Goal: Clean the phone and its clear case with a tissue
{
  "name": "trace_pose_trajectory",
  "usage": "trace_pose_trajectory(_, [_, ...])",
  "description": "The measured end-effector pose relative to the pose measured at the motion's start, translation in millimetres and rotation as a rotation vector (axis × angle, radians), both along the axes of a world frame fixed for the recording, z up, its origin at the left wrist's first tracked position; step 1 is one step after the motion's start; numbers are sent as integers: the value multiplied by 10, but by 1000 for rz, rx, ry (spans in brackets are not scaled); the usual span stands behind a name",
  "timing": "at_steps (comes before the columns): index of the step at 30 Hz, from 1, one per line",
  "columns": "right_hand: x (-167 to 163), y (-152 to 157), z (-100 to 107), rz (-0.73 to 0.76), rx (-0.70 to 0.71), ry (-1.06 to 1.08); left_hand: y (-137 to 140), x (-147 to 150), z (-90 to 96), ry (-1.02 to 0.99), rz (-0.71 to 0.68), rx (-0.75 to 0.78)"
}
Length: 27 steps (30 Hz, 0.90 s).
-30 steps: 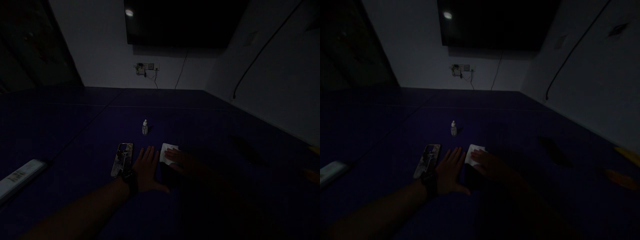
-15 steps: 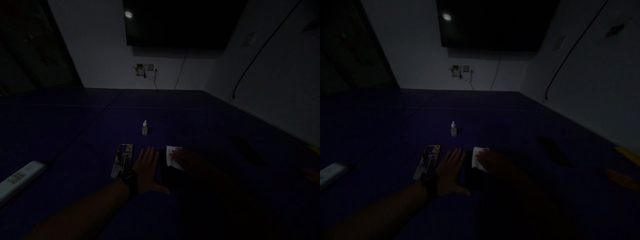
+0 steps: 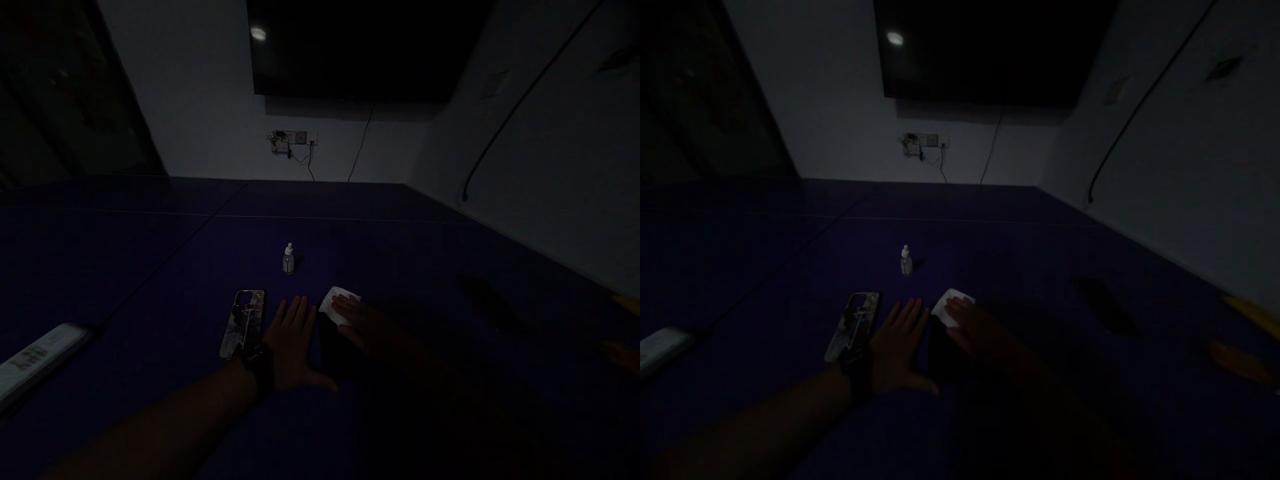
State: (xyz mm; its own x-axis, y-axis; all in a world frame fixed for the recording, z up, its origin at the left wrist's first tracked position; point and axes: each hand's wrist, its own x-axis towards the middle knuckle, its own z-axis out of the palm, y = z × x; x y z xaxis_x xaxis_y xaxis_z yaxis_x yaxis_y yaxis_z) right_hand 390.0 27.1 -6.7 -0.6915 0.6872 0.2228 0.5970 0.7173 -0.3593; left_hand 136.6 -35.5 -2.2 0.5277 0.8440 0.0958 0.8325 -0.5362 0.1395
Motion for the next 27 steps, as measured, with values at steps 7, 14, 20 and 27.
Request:
trace_pose_trajectory(7, [-246,-62,37,40,-17,19,6,-2,-15,-10,-14,21])
trace_pose_trajectory(14, [-145,-92,140,186,-7,38,4,-9,-35,2,-17,27])
trace_pose_trajectory(20, [-155,-18,46,11,17,9,-1,0,-10,-4,1,15])
trace_pose_trajectory(27, [-126,-102,151,193,-10,23,6,-15,-39,0,-11,31])
